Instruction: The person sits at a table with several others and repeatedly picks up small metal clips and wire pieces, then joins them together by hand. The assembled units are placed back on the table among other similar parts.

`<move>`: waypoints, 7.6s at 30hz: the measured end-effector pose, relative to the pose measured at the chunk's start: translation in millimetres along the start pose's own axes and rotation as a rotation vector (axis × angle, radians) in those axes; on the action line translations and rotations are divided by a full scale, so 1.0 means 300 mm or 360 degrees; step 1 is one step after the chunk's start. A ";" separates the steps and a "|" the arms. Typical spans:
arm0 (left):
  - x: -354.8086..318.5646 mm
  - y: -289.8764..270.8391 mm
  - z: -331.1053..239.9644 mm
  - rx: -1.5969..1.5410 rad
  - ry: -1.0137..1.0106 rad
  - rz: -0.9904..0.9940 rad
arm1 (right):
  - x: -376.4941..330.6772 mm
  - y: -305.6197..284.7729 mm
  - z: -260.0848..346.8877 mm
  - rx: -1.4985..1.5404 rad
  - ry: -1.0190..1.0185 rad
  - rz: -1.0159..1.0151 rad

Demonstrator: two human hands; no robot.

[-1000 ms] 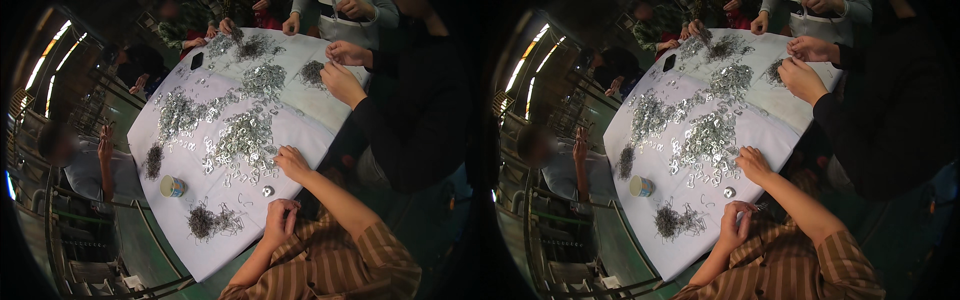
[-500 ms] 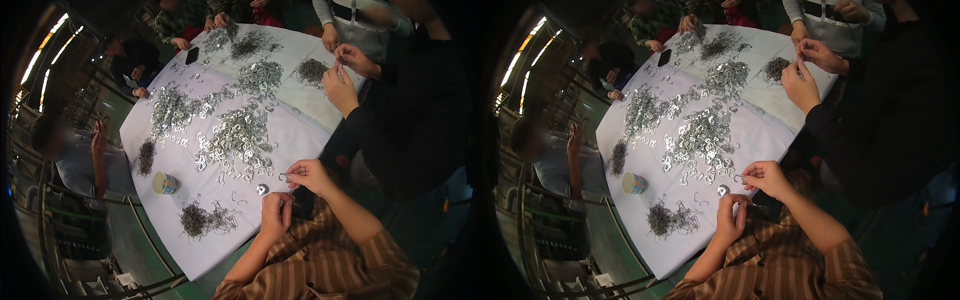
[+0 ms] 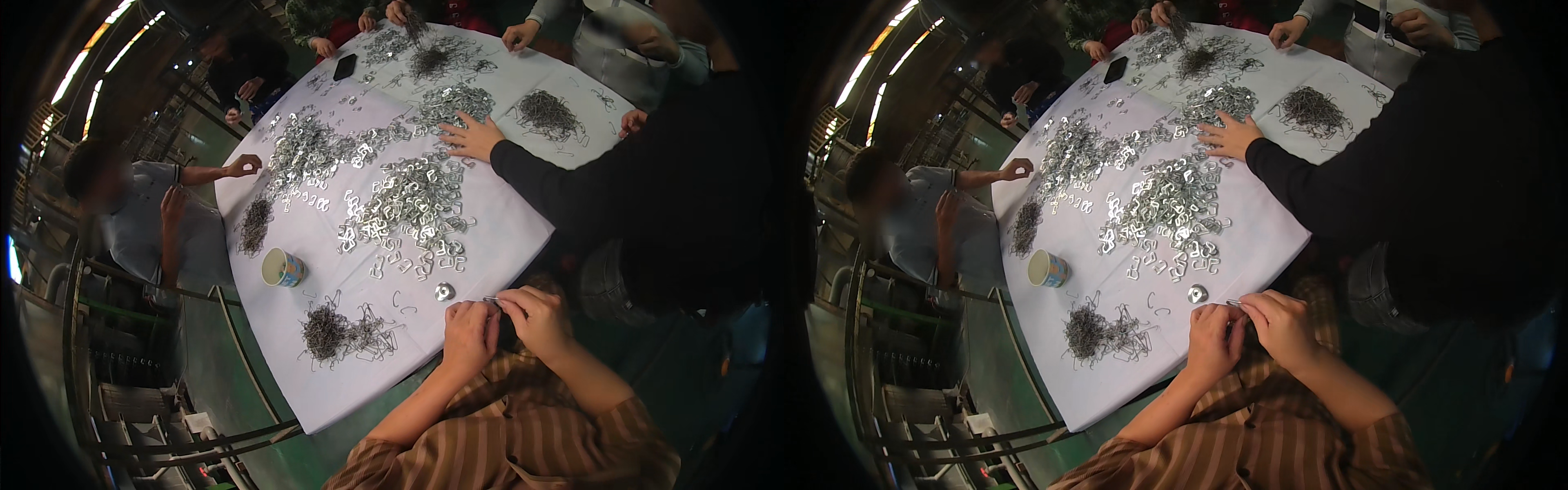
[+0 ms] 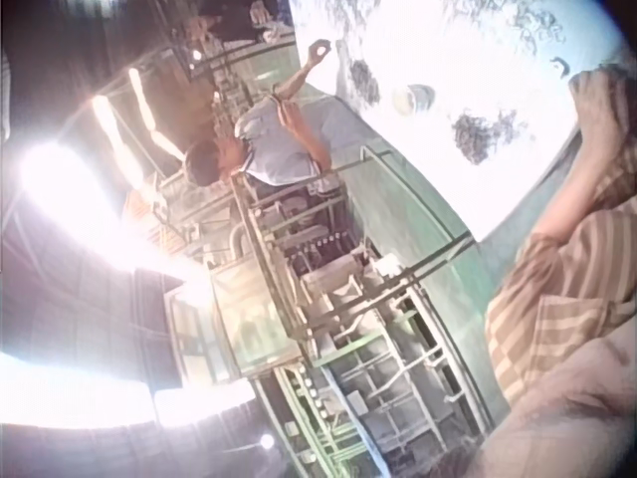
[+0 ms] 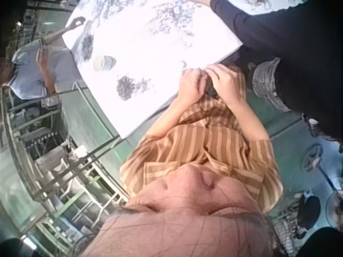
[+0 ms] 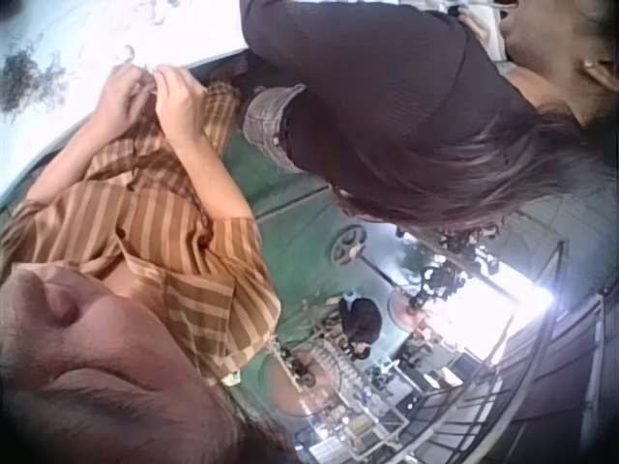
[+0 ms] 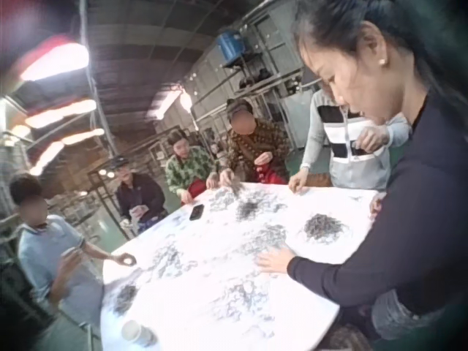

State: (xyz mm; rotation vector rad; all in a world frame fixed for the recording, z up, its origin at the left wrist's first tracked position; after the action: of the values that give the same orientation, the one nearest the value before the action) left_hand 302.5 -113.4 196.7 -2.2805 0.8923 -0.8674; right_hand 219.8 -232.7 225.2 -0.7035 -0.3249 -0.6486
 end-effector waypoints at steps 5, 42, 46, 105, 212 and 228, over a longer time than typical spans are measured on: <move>-0.006 -0.013 -0.002 0.0010 0.0009 0.0030 | -0.028 0.023 0.008 -0.0157 -0.0232 -0.0078; -0.088 -0.427 0.433 0.0607 -0.0865 -0.0016 | -0.077 0.024 -0.016 0.0241 -0.0064 -0.0182; -0.029 -0.369 0.319 0.0016 -0.0872 -0.0094 | -0.079 0.037 -0.009 0.0291 -0.0035 -0.0167; 0.013 -0.043 -0.016 -0.0220 -0.0110 -0.0006 | 0.011 0.104 -0.137 0.1238 0.0991 0.0054; -0.049 -0.262 0.196 -0.0960 -0.0737 -0.0012 | -0.125 0.099 -0.032 0.0764 0.0560 0.0109; -0.014 -0.115 0.058 -0.1222 -0.0405 0.0283 | -0.132 0.086 -0.006 0.0681 0.0405 0.0170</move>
State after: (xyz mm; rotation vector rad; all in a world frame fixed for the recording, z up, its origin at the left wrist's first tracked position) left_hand 325.8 -84.2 206.8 -2.7833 1.4544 -0.1364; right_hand 206.6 -201.7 192.2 -0.2237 -0.1798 -0.5361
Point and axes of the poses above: each hand's wrist, its own x-axis towards the middle knuckle, its own y-axis out of the palm, z = x × y, the point moved 2 cm from there along x, towards the middle knuckle, and after that the axes turned 4 degrees about -y, right-handed, at the moved point
